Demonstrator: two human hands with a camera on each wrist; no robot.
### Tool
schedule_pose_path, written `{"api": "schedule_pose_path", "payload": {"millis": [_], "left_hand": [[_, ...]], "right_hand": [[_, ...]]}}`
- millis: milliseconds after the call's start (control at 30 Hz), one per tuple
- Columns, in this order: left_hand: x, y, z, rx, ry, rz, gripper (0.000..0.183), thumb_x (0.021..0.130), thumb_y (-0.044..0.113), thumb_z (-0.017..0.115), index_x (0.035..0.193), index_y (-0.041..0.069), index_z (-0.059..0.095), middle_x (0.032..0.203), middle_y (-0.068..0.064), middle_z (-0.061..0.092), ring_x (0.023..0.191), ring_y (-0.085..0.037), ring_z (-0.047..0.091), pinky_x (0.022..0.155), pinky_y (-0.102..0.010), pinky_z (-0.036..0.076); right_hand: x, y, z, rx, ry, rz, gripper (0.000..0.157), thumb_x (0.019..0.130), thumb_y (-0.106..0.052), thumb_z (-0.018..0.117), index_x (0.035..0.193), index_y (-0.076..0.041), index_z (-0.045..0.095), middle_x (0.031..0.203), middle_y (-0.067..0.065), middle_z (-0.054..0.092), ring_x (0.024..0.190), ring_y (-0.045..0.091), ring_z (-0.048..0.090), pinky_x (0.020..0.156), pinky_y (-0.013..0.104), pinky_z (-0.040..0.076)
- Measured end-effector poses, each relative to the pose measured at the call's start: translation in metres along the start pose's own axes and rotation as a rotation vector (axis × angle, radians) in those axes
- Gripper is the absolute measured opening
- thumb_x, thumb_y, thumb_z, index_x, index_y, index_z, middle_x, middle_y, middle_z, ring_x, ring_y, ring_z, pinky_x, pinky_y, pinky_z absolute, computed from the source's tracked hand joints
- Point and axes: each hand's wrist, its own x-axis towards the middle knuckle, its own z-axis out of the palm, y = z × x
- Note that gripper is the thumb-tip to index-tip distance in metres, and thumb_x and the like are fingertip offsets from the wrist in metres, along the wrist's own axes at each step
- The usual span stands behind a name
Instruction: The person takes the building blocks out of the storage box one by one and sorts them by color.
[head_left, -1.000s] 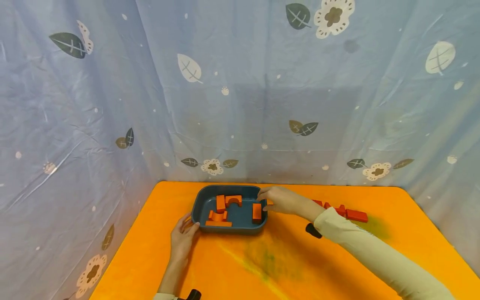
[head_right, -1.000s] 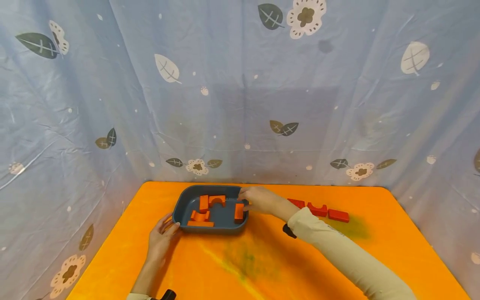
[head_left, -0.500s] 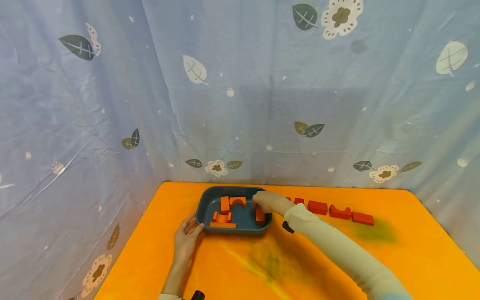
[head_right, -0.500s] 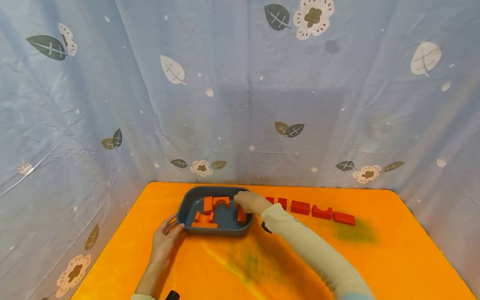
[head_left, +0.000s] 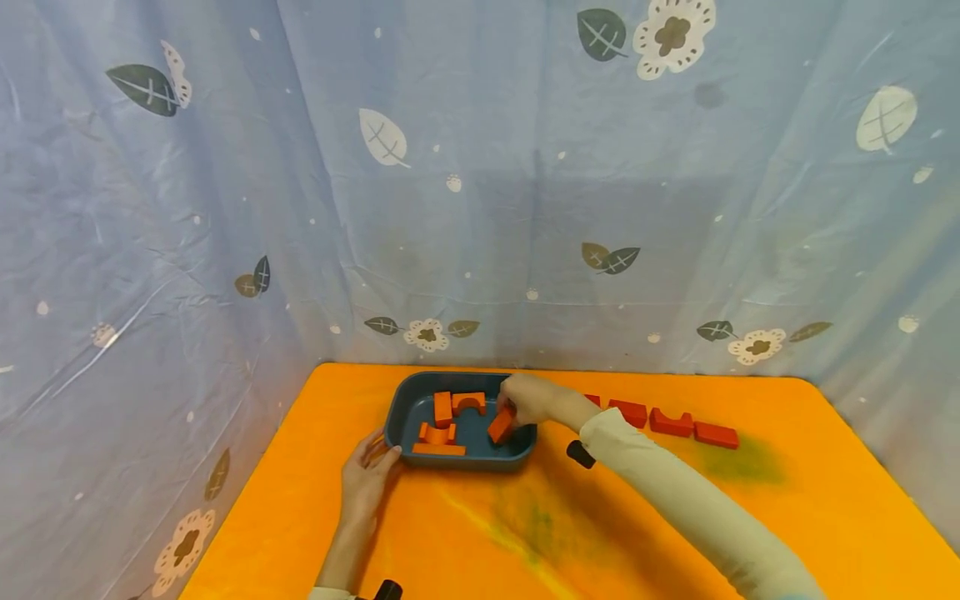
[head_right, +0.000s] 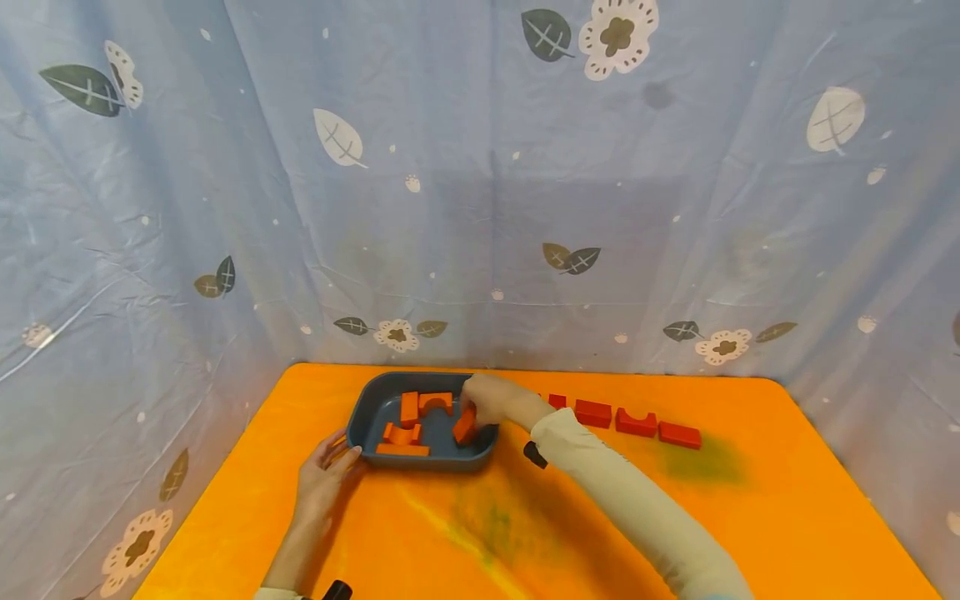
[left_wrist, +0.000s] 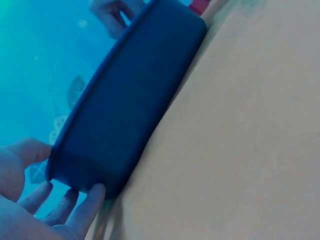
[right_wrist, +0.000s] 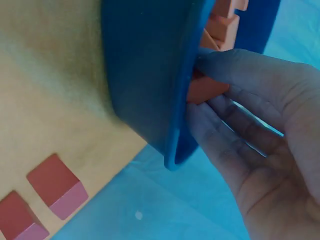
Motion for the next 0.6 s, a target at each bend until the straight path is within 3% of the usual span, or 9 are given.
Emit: {"api": "schedule_pose_path", "payload": {"millis": [167,400,500,600], "left_hand": [[-0.001,0.000,0.001,0.011,-0.002,0.001,0.052,0.093,0.009,0.068,0.141,0.003,0.049,0.137,-0.024,0.052,0.106,-0.021,0.061,0.090,-0.032,0.056],[-0.001,-0.001,0.003,0.003,-0.004,0.009,0.051,0.093,0.010,0.068,0.140,0.001,0.049,0.137,-0.026,0.051,0.098,-0.013,0.062,0.087,-0.028,0.056],[0.000,-0.001,0.001,0.004,0.000,0.015,0.051,0.093,0.009,0.067,0.140,0.000,0.049,0.137,-0.027,0.050,0.093,-0.008,0.061,0.087,-0.027,0.056],[0.001,-0.001,0.000,0.011,-0.002,0.004,0.052,0.093,0.009,0.067,0.141,0.002,0.048,0.137,-0.025,0.051,0.093,-0.007,0.060,0.088,-0.027,0.056]], "right_hand": [[-0.021,0.006,-0.003,0.179,0.176,0.020,0.031,0.077,-0.008,0.083,0.105,0.001,0.074,0.097,0.009,0.071,0.081,0.018,0.065,0.071,0.022,0.057],[-0.078,0.024,0.018,0.648,0.506,0.273,0.040,0.082,-0.021,0.081,0.117,-0.006,0.071,0.116,0.011,0.067,0.104,0.028,0.062,0.078,0.030,0.059],[-0.101,0.030,0.029,0.703,0.582,0.345,0.043,0.082,-0.027,0.081,0.119,-0.007,0.070,0.122,0.012,0.065,0.108,0.031,0.061,0.083,0.036,0.058],[-0.118,0.039,0.042,0.645,0.621,0.394,0.043,0.082,-0.028,0.081,0.118,-0.007,0.071,0.116,0.012,0.068,0.104,0.033,0.062,0.085,0.040,0.057]]}}
